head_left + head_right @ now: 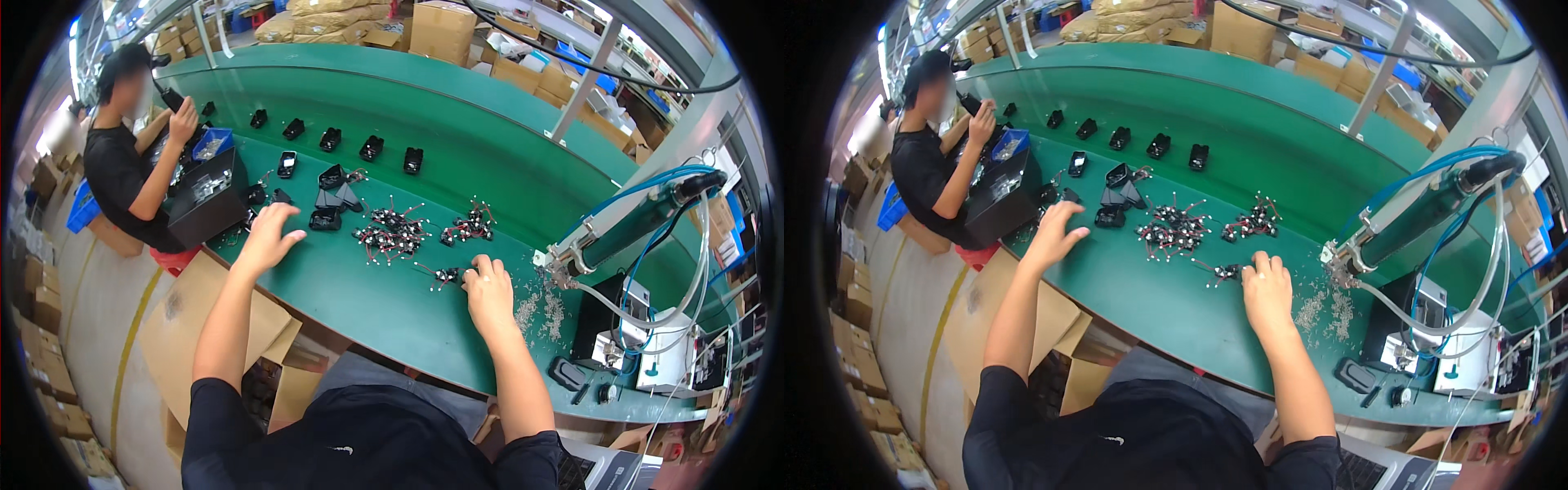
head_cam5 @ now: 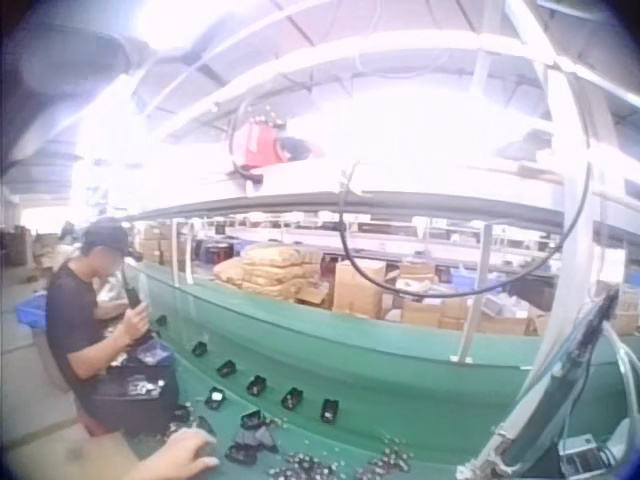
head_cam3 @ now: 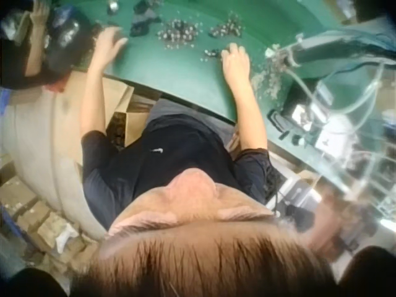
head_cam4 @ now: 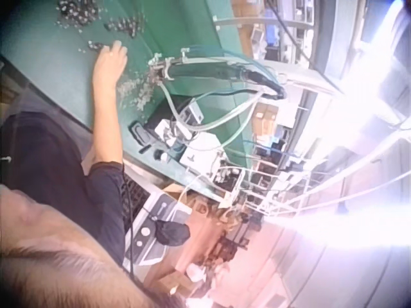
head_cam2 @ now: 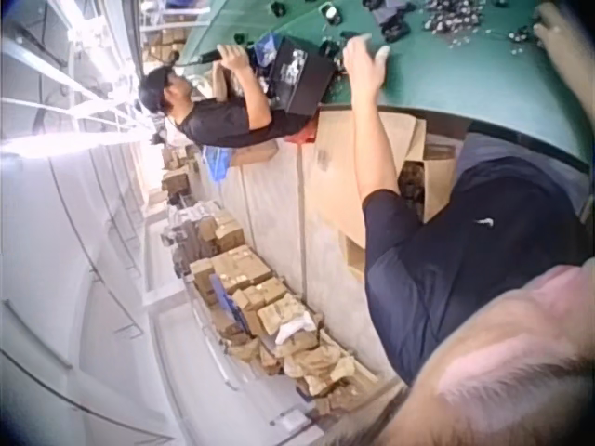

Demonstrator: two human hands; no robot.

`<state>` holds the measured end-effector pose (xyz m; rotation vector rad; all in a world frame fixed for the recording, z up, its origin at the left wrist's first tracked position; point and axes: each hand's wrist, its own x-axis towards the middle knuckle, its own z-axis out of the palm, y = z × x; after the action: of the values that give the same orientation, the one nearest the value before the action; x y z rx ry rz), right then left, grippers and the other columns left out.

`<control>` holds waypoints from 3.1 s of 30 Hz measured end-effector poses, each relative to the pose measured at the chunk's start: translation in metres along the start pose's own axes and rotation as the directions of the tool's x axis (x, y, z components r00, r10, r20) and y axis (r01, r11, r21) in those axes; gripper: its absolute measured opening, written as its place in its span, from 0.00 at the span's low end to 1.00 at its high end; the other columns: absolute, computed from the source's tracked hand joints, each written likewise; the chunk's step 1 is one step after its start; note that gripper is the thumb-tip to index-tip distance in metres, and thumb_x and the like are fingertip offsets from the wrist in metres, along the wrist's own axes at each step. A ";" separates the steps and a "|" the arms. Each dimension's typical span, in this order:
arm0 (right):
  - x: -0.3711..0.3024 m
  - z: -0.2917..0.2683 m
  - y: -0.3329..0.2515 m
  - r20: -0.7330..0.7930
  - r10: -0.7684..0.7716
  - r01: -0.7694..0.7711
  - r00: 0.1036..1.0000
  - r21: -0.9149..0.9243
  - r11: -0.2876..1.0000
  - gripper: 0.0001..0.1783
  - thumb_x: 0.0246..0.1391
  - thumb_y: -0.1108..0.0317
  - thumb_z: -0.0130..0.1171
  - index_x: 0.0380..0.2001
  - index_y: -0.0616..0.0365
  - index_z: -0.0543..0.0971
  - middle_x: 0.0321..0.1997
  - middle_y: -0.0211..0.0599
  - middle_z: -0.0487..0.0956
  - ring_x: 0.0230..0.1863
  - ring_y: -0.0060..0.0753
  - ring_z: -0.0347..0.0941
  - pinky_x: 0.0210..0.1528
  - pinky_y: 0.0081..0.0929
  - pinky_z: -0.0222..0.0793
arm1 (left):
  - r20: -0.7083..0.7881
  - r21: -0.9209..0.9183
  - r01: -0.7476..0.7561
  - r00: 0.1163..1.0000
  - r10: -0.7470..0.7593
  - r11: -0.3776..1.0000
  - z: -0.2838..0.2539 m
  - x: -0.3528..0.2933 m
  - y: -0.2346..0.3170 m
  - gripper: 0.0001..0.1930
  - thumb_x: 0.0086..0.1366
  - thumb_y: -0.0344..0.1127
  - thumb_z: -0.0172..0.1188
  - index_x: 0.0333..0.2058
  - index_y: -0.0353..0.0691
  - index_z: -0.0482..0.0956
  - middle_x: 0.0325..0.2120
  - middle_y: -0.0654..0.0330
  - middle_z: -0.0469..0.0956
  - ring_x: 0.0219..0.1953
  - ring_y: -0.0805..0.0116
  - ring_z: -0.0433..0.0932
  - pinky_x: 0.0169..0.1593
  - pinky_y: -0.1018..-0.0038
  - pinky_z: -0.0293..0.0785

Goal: The person assembles electronic housings by inserting plastic components into them and securing the components with screws using an electric screwdriver.

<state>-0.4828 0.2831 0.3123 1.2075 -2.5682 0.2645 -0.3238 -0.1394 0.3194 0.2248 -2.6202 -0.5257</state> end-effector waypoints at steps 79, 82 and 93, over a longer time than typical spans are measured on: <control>-0.071 -0.030 -0.058 0.126 0.364 -0.360 0.923 0.619 0.698 0.13 0.57 0.77 0.65 0.46 0.59 0.81 0.46 0.40 0.79 0.41 0.44 0.79 0.42 0.40 0.78 | 0.463 -0.886 0.464 0.884 -0.063 0.000 0.052 -0.112 0.187 0.47 0.53 0.18 0.76 0.69 0.40 0.60 0.60 0.57 0.68 0.63 0.69 0.69 0.65 0.70 0.70; -0.058 -0.044 -0.045 -0.131 0.008 0.046 0.991 0.399 0.916 0.15 0.48 0.79 0.63 0.40 0.54 0.84 0.50 0.33 0.81 0.47 0.41 0.77 0.47 0.39 0.77 | 0.481 -0.876 0.481 0.873 -0.082 -0.016 0.050 -0.113 0.184 0.47 0.52 0.18 0.75 0.69 0.40 0.59 0.60 0.57 0.68 0.63 0.68 0.70 0.65 0.70 0.70; -0.053 -0.026 -0.028 -0.040 -0.233 0.235 0.972 0.235 0.943 0.09 0.47 0.71 0.67 0.34 0.49 0.86 0.37 0.21 0.82 0.36 0.31 0.74 0.38 0.31 0.73 | 0.485 -0.874 0.484 0.871 -0.074 -0.033 0.050 -0.112 0.190 0.47 0.53 0.17 0.75 0.69 0.39 0.59 0.58 0.60 0.68 0.60 0.70 0.72 0.62 0.70 0.73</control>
<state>-0.4243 0.3113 0.3205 1.5758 -2.4027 0.5372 -0.2615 0.0775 0.3093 0.2024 -1.6390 -2.6010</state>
